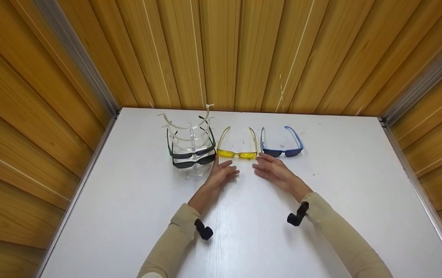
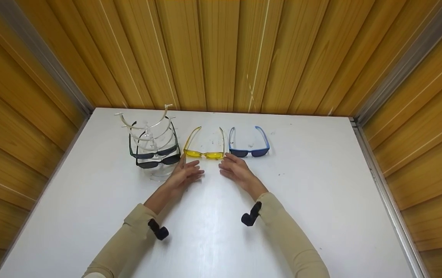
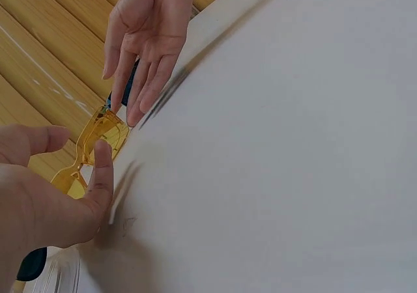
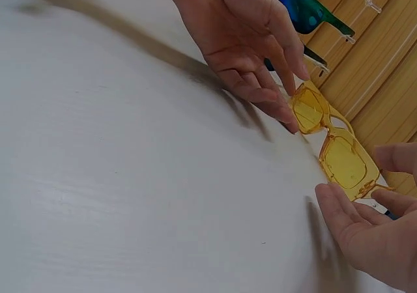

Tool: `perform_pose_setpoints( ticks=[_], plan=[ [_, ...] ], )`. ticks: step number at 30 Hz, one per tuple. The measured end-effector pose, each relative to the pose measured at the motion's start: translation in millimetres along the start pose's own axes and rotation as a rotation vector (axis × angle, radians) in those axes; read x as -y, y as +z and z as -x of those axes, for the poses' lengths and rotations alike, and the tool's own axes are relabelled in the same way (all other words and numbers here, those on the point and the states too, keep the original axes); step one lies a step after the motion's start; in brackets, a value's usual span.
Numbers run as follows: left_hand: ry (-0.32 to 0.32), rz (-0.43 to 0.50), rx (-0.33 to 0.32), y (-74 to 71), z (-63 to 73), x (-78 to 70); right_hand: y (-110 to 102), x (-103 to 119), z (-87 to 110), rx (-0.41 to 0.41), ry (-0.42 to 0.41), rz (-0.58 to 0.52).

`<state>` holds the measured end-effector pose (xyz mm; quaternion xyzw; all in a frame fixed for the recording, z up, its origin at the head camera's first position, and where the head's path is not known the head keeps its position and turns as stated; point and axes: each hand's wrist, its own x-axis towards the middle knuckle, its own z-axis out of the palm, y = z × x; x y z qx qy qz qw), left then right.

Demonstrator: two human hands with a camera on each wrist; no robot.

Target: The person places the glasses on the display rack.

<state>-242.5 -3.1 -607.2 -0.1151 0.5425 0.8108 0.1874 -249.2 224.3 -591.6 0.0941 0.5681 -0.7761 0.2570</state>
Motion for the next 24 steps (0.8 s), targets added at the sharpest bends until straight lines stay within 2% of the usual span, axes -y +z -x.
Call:
perform_pose_setpoints(
  ticks=[7, 12, 24],
  plan=[
    [-0.015, -0.033, -0.039, 6.8, -3.3, 1.7, 1.5, 0.0, -4.3, 0.003, -0.006, -0.002],
    [-0.013, -0.024, -0.052, 7.8, -4.6, 4.2, 1.7, -0.9, -5.3, 0.007, -0.004, 0.002],
    [-0.015, -0.015, -0.013, 4.8, -0.3, 1.7, -2.6, 0.0, 0.4, -0.013, 0.012, 0.045]
  ],
)
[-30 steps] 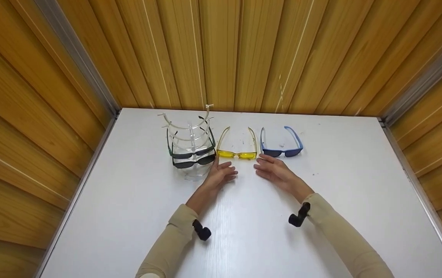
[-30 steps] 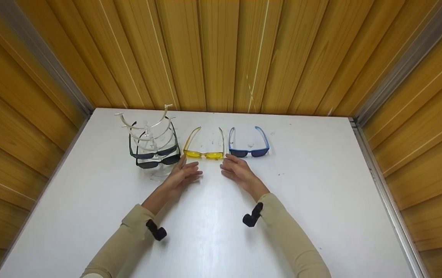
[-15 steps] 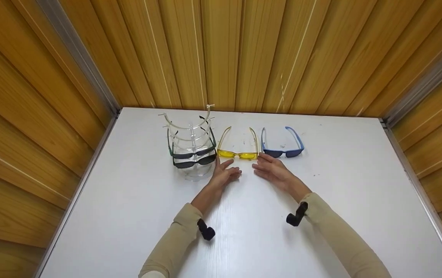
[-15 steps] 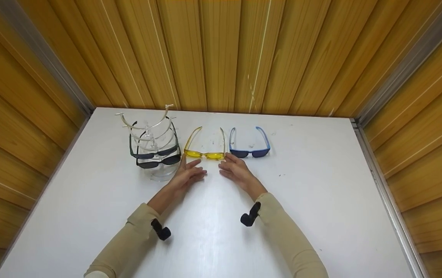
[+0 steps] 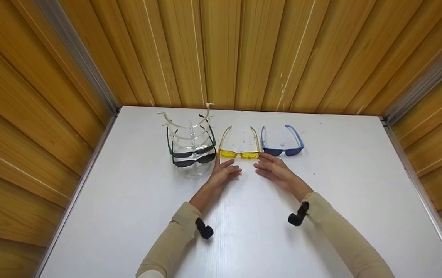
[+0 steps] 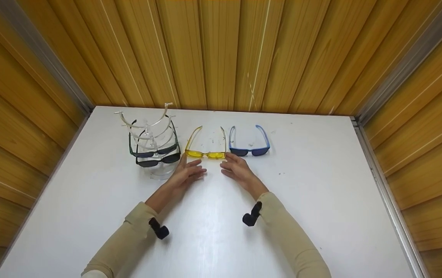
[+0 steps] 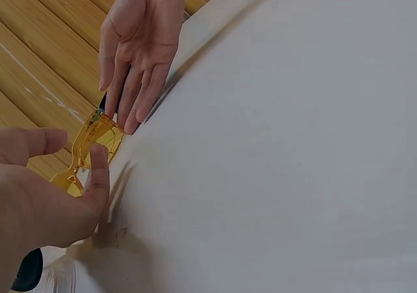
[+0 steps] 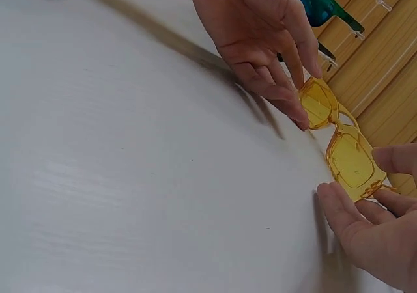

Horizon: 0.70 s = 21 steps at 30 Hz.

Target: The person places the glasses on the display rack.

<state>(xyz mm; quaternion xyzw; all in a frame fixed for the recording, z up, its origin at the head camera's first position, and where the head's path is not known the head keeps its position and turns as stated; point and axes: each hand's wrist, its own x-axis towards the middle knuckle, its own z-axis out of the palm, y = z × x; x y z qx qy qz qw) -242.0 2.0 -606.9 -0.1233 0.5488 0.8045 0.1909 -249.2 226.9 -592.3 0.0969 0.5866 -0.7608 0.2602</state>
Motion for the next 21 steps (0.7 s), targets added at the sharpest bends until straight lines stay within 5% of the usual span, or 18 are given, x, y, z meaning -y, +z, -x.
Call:
perform_pose_setpoints(
  ticks=[21],
  plan=[
    [-0.083, -0.125, 0.049, -25.9, 24.5, -22.5, -20, 7, 12.3, -0.176, 0.07, 0.08]
  ],
)
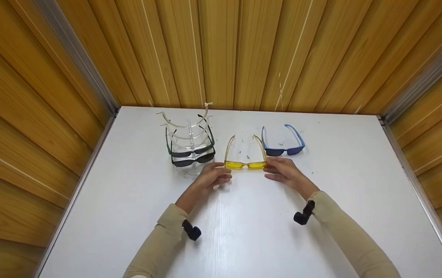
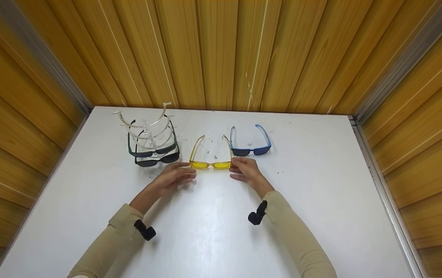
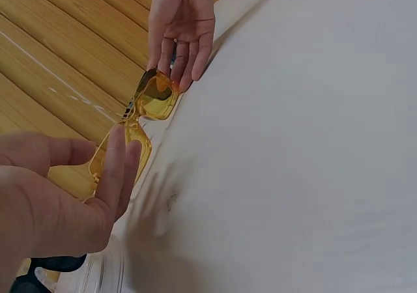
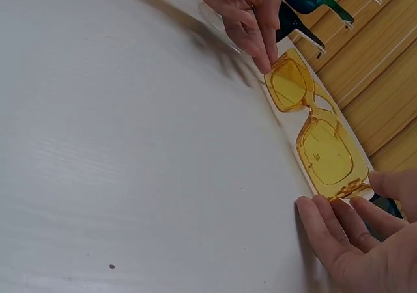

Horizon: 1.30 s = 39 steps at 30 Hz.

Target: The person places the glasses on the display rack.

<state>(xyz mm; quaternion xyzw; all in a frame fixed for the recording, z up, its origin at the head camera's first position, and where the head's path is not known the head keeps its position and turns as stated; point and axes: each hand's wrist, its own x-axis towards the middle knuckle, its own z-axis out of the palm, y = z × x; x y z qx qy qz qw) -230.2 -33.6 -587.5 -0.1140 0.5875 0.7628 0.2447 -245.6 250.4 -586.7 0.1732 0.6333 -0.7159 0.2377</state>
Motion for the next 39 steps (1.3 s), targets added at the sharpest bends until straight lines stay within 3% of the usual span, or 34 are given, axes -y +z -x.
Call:
perform_pose_setpoints(
  ticks=[9, 20, 26, 32, 39],
  plan=[
    [0.004, -0.078, 0.002, -8.8, 5.9, 0.5, 4, -2, 1.1, -0.016, 0.031, 0.039],
    [0.078, -0.125, 0.004, -12.4, 10.8, -1.1, -1, -5, 11.0, 0.068, -0.044, -0.086],
    [0.118, -0.131, -0.003, -14.7, 9.1, -3.6, -3, -4, 15.9, 0.079, -0.041, -0.064],
    [0.126, -0.194, -0.011, -12.5, 7.5, -6.3, -8, -3, 21.7, 0.106, -0.044, -0.07],
    [0.132, -0.185, 0.053, -7.3, 10.8, -9.8, -11, -1, 29.0, 0.093, -0.033, -0.023]
  ],
)
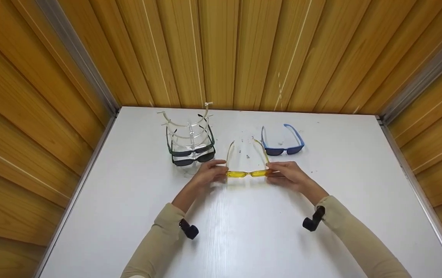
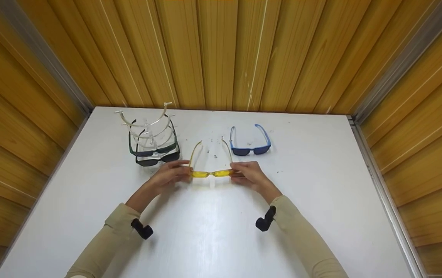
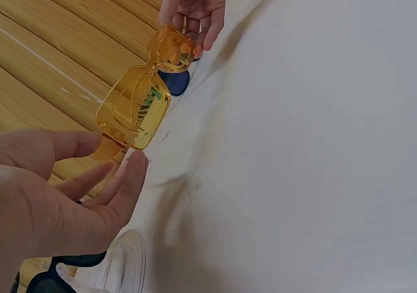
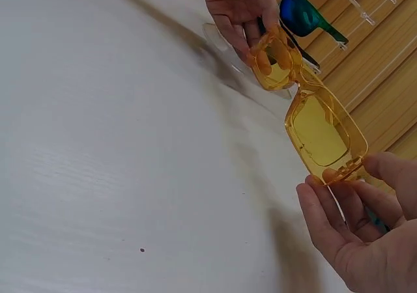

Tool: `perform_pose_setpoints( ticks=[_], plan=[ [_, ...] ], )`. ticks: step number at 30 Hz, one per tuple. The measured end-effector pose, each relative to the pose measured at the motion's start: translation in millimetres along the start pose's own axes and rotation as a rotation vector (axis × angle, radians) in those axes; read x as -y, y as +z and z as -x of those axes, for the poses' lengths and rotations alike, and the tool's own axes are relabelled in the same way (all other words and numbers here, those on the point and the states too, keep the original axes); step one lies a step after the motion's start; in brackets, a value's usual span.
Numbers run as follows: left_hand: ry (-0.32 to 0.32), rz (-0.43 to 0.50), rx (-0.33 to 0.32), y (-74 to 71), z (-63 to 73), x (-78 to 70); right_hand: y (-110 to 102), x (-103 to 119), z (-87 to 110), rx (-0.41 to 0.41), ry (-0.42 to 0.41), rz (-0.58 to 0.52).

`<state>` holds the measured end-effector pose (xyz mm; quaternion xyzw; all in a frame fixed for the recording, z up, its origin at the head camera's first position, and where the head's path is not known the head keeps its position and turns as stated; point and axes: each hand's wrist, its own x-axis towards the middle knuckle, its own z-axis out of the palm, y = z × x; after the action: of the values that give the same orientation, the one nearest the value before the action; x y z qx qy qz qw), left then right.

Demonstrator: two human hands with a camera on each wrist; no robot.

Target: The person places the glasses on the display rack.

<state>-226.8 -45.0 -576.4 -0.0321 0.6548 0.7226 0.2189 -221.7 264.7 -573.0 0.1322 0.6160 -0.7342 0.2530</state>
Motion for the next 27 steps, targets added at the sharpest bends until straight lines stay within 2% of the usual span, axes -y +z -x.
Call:
perform_pose_setpoints(
  ticks=[6, 9, 15, 22, 27],
  plan=[
    [0.011, 0.036, 0.044, 2.7, 6.6, -9.4, 0, 4, 6.1, -0.003, -0.001, 0.044],
    [0.006, 0.036, 0.062, 3.1, 10.3, -15.3, -2, 6, 9.6, 0.026, -0.011, 0.057],
    [-0.012, 0.008, 0.096, -0.3, 15.4, -21.0, -3, 12, 16.0, 0.073, -0.022, 0.094],
    [-0.043, 0.096, 0.132, -6.0, 22.0, -27.5, 2, 19, 22.7, 0.123, -0.03, 0.133],
    [-0.032, 0.091, 0.169, -10.6, 27.9, -33.5, 5, 25, 28.2, 0.145, -0.034, 0.143]
  ],
)
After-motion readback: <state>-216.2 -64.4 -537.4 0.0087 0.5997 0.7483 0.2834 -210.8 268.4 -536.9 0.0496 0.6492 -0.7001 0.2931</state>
